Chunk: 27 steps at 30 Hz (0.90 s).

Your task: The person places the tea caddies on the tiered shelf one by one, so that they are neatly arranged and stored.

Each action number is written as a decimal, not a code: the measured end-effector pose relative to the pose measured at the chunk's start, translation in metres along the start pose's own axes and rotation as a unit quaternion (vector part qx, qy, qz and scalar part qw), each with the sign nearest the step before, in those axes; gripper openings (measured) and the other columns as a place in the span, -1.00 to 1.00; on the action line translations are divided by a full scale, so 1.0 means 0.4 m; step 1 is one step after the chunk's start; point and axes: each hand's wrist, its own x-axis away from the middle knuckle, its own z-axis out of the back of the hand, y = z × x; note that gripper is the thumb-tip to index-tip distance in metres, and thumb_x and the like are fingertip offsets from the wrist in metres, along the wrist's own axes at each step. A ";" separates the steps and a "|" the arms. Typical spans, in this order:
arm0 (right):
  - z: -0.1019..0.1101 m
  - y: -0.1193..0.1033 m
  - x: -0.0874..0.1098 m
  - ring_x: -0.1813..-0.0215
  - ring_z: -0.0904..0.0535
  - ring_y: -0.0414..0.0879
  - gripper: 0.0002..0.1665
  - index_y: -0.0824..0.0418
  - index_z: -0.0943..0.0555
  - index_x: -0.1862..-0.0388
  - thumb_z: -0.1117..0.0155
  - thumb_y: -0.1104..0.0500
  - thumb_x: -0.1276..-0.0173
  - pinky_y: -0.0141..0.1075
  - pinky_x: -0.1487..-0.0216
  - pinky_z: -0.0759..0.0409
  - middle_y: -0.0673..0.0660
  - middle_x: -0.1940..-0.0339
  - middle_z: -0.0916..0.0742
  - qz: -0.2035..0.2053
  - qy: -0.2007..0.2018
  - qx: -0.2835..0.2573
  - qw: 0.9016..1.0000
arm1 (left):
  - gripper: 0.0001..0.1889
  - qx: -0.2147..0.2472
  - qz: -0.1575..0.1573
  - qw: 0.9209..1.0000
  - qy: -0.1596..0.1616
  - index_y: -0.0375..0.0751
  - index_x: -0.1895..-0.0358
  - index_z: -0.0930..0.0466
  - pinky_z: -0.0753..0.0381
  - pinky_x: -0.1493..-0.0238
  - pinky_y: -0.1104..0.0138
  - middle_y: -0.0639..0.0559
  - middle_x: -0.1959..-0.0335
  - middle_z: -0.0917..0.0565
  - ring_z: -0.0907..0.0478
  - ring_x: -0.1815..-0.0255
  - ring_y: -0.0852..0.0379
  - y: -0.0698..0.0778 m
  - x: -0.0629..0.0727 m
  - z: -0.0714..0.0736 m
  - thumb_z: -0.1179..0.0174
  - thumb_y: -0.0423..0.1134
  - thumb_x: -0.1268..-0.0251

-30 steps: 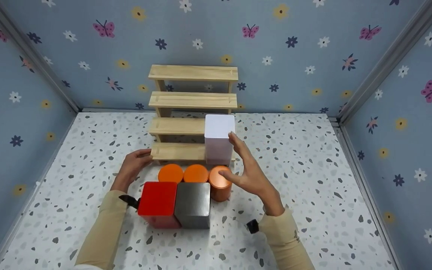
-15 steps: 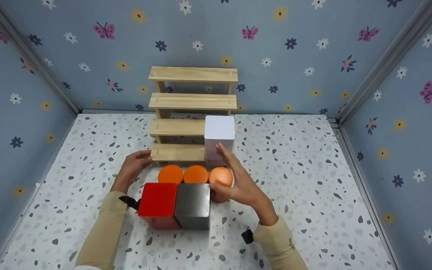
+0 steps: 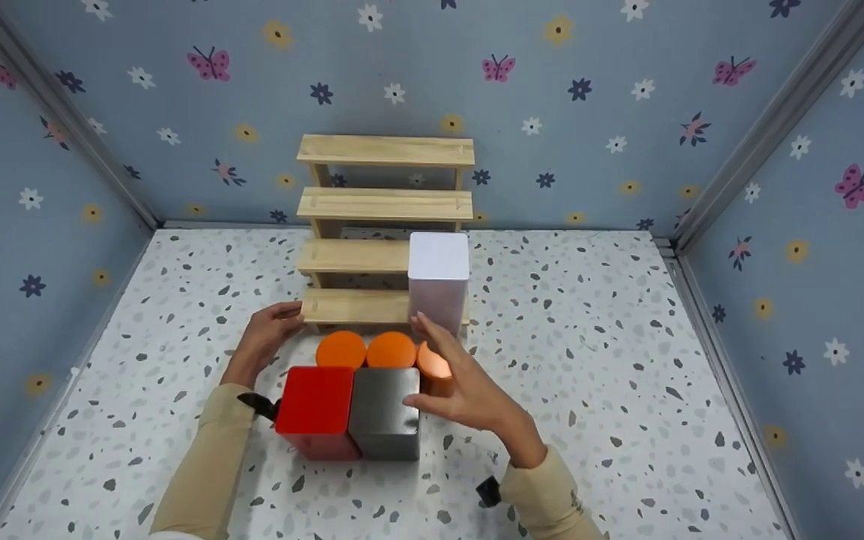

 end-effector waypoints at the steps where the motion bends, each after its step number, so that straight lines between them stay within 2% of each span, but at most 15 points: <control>1: -0.004 0.001 0.001 -0.47 -0.19 0.17 0.16 0.30 0.07 -0.53 -0.43 0.36 -0.07 -0.10 -0.46 -0.21 0.26 -0.51 -0.23 -0.003 -0.004 0.000 1.000 | -0.58 0.002 -0.002 1.000 0.000 -0.37 -0.23 -0.44 -0.48 -0.26 0.18 -0.29 -0.21 -0.50 -0.51 -0.15 -0.07 -0.001 0.001 -0.001 -0.10 -0.45 -0.30; 6: -0.019 0.031 0.013 -0.48 -0.16 0.19 0.22 0.18 0.11 -0.55 -0.43 0.38 -0.06 -0.08 -0.47 -0.21 0.19 -0.52 -0.22 -0.019 -0.031 -0.014 0.999 | -0.59 0.000 0.001 1.000 0.004 -0.34 -0.22 -0.45 -0.50 -0.24 0.20 -0.25 -0.20 -0.52 -0.52 -0.11 -0.03 -0.008 -0.004 -0.001 -0.10 -0.44 -0.30; 9: -0.028 0.059 0.021 -0.50 -0.16 0.11 0.24 0.08 0.12 -0.56 -0.46 0.33 -0.07 -0.15 -0.48 -0.21 0.11 -0.53 -0.21 -0.030 -0.047 -0.018 0.998 | -0.59 -0.001 0.010 1.000 0.003 -0.32 -0.23 -0.45 -0.49 -0.25 0.21 -0.24 -0.21 -0.51 -0.52 -0.12 -0.02 -0.009 -0.006 0.000 -0.10 -0.42 -0.31; 12: -0.035 0.073 0.027 -0.51 -0.16 0.03 0.24 0.00 0.12 -0.57 -0.48 0.24 -0.09 -0.19 -0.47 -0.23 0.12 -0.53 -0.22 -0.036 -0.062 -0.016 0.997 | -0.59 0.003 0.017 1.000 0.001 -0.31 -0.24 -0.44 -0.47 -0.27 0.22 -0.23 -0.23 -0.50 -0.52 -0.14 -0.01 -0.011 -0.010 0.002 -0.09 -0.41 -0.33; 19: -0.042 0.069 0.040 -0.52 -0.14 -0.05 0.24 0.02 0.11 -0.57 -0.49 0.11 -0.09 -0.22 -0.46 -0.22 0.18 -0.52 -0.23 -0.048 -0.081 0.008 0.996 | -0.59 0.025 0.030 0.999 0.002 -0.29 -0.24 -0.45 -0.47 -0.27 0.24 -0.20 -0.23 -0.52 -0.51 -0.14 0.02 -0.013 -0.015 0.005 -0.10 -0.41 -0.33; 24: -0.046 0.063 0.041 -0.52 -0.11 -0.06 0.29 -0.03 0.16 -0.57 -0.51 0.05 -0.06 -0.31 -0.47 -0.20 0.14 -0.55 -0.16 -0.079 -0.102 0.033 0.991 | -0.59 0.027 0.030 0.999 0.000 -0.29 -0.24 -0.46 -0.47 -0.26 0.24 -0.20 -0.23 -0.52 -0.51 -0.13 0.03 -0.012 -0.017 0.005 -0.10 -0.42 -0.32; 27: -0.049 0.061 0.040 -0.53 -0.09 -0.07 0.31 -0.01 0.19 -0.58 -0.49 -0.07 -0.06 -0.26 -0.47 -0.20 0.10 -0.57 -0.10 -0.096 -0.112 0.045 0.988 | -0.59 0.031 0.026 0.999 -0.005 -0.31 -0.24 -0.45 -0.47 -0.26 0.23 -0.22 -0.23 -0.51 -0.51 -0.14 0.01 -0.013 -0.018 0.006 -0.09 -0.43 -0.32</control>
